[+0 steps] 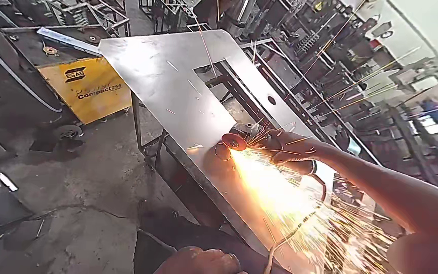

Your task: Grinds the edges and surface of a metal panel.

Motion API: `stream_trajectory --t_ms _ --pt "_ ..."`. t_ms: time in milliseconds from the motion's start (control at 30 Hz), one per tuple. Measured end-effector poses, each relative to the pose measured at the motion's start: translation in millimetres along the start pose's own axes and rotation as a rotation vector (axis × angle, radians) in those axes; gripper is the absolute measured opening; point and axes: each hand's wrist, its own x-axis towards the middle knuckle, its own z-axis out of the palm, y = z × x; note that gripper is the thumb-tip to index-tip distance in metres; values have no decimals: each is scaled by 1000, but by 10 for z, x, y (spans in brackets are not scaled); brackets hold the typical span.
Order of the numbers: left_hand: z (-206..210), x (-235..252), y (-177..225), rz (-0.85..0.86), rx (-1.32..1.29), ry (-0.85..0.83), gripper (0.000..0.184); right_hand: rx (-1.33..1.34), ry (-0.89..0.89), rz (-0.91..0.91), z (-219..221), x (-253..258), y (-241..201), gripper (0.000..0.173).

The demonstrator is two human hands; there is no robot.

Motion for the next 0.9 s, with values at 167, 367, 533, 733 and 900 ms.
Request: stream_trajectory --t_ms 167,367,533,733,900 --pt "68 60 -63 11 17 -2 21 -67 -33 -46 -99 78 -80 64" --pt "160 182 -117 16 44 -10 19 -96 -83 -318 -216 312 160 66" --pt "197 310 -111 44 68 4 19 -263 -70 -229 -265 391 28 69" --pt "276 526 -89 71 137 25 19 -265 -135 -272 -357 410 -175 58" --pt "331 618 -104 70 96 38 20 -206 -148 -645 -449 348 -271 35"
